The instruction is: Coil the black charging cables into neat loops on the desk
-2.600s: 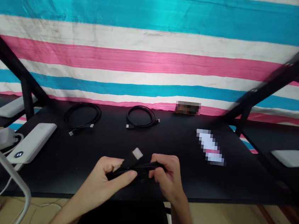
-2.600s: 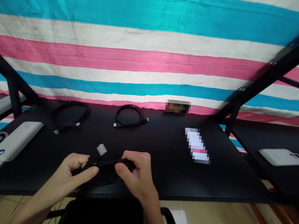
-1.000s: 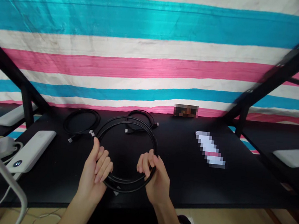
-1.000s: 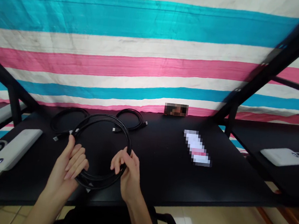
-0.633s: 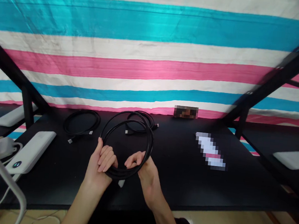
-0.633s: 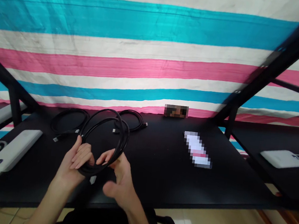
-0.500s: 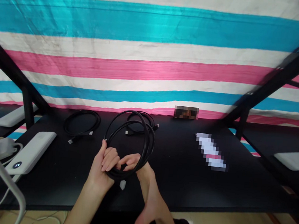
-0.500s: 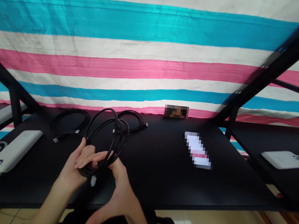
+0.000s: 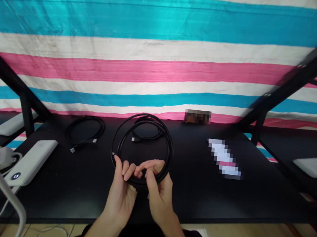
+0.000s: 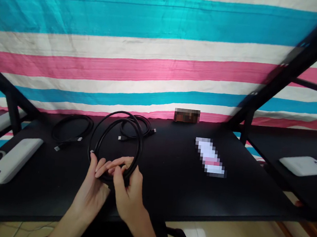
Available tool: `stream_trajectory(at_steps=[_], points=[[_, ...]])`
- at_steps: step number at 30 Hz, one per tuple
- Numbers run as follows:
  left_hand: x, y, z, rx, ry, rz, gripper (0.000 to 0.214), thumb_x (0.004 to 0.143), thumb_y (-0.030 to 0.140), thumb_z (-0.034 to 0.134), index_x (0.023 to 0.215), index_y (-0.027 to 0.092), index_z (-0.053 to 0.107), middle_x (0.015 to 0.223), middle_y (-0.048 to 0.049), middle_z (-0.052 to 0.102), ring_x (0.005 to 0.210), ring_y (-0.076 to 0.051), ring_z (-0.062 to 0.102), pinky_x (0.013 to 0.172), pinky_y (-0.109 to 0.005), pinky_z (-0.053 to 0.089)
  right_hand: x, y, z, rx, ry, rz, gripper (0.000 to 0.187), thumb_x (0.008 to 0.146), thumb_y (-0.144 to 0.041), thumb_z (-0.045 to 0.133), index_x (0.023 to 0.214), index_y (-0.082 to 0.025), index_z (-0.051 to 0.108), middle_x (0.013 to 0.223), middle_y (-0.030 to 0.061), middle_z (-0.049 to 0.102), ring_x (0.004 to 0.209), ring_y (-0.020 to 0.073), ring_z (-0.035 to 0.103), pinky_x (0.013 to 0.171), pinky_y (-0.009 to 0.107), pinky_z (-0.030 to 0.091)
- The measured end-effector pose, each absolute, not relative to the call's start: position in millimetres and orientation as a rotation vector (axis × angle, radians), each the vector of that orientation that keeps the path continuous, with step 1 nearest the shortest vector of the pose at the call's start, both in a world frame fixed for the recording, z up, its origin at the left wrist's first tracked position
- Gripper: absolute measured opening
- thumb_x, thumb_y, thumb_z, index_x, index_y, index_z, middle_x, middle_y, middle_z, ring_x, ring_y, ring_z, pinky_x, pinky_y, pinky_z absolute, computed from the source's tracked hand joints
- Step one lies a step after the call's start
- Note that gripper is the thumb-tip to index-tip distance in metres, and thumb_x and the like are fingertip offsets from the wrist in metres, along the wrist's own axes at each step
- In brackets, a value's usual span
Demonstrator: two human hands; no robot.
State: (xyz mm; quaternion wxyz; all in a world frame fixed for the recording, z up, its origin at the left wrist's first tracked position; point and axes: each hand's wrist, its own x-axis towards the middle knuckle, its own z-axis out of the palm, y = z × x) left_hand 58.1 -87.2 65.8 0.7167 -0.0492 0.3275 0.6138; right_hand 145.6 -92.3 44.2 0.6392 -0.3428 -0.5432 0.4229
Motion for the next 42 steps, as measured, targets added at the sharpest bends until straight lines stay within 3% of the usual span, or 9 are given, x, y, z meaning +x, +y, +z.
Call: stream_trajectory(at_steps=[5, 10, 14, 17, 22, 28, 33, 38, 42], points=[[63, -87, 60, 0.087, 0.745, 1.384, 0.044, 0.087, 0.043, 0.050, 0.053, 0.019, 0.037, 0.051, 0.0053, 0.034, 0.058, -0.010, 0.046, 0.068, -0.024, 0.044, 155, -86, 42, -0.820, -1.127, 1.060, 0.014, 0.095, -0.025, 0.040, 0.095, -0.022, 0.054, 0.079, -0.0007, 0.062, 0.072, 0.0109, 0.058, 0.070, 0.025, 0.047], [47, -86, 46, 0.759, 0.966, 1.395, 0.040, 0.080, 0.047, 0.059, 0.056, 0.019, 0.043, 0.061, 0.0004, 0.052, 0.074, -0.015, 0.051, 0.079, -0.025, 0.040, 172, -77, 36, -0.980, -1.128, 1.013, 0.013, 0.089, -0.028, 0.052, 0.085, -0.019, 0.060, 0.087, 0.0026, 0.062, 0.073, 0.0119, 0.060, 0.072, 0.026, 0.048], [33, -86, 33, 0.954, 1.303, 1.277, 0.035, 0.077, 0.050, 0.060, 0.060, 0.019, 0.053, 0.068, -0.0017, 0.060, 0.072, -0.017, 0.053, 0.076, -0.026, 0.041, 180, -73, 37, -0.944, -0.909, 1.082, 0.019, 0.086, -0.033, 0.055, 0.102, -0.022, 0.053, 0.071, -0.0023, 0.061, 0.057, 0.0105, 0.058, 0.054, 0.022, 0.049], [31, -85, 26, 0.877, 1.343, 1.240, 0.038, 0.073, 0.055, 0.061, 0.062, 0.019, 0.055, 0.069, -0.0026, 0.061, 0.071, -0.018, 0.055, 0.070, -0.027, 0.043, 180, -78, 42, -0.852, -0.894, 1.237, 0.023, 0.082, -0.034, 0.062, 0.100, -0.023, 0.052, 0.064, -0.0054, 0.058, 0.039, 0.0055, 0.048, 0.037, 0.015, 0.036], [34, -87, 23, 0.785, 1.214, 1.057, 0.042, 0.078, 0.057, 0.053, 0.063, 0.018, 0.050, 0.062, -0.0008, 0.057, 0.062, -0.015, 0.051, 0.065, -0.027, 0.041, 180, -90, 50, -0.621, -0.879, 1.507, 0.031, 0.070, -0.041, 0.073, 0.088, -0.021, 0.057, 0.046, -0.0115, 0.041, 0.028, -0.0010, 0.023, 0.030, 0.012, 0.017], [23, -86, 28, 1.058, 1.325, 0.799, 0.038, 0.080, 0.054, 0.052, 0.077, 0.018, 0.064, 0.080, -0.0040, 0.065, 0.085, -0.021, 0.058, 0.084, -0.031, 0.040, 189, -86, 64, -0.612, -0.640, 1.569, 0.042, 0.080, -0.057, 0.056, 0.088, -0.018, 0.067, 0.035, -0.0132, 0.024, 0.028, 0.0007, 0.009, 0.028, 0.014, 0.010], [12, -74, 22, 1.176, 1.304, 0.763, 0.039, 0.078, 0.051, 0.057, 0.098, 0.019, 0.065, 0.089, -0.0050, 0.068, 0.092, -0.023, 0.060, 0.084, -0.032, 0.041, 193, -91, 61, -0.714, -0.862, 1.378, 0.040, 0.083, -0.052, 0.055, 0.077, -0.015, 0.068, 0.034, -0.0119, 0.025, 0.028, 0.0002, 0.012, 0.031, 0.014, 0.009], [6, -73, 25, 1.182, 1.480, 1.266, 0.076, 0.067, 0.039, 0.072, 0.133, 0.019, 0.039, 0.110, -0.0108, 0.061, 0.103, -0.023, 0.058, 0.092, -0.036, 0.040, 197, -97, 57, -0.902, -1.121, 1.130, 0.036, 0.088, -0.044, 0.051, 0.077, -0.016, 0.070, 0.032, -0.0090, 0.031, 0.026, 0.0025, 0.022, 0.030, 0.016, 0.014], [5, -82, 50, 1.595, 1.587, 1.609, 0.094, 0.063, 0.026, 0.077, 0.142, 0.028, 0.025, 0.135, -0.0117, 0.045, 0.123, -0.026, 0.044, 0.102, -0.041, 0.033, 194, -102, 69, -0.987, -1.410, 0.921, 0.025, 0.087, -0.034, 0.055, 0.077, -0.022, 0.074, 0.040, -0.0037, 0.054, 0.025, 0.0047, 0.036, 0.028, 0.017, 0.024]])
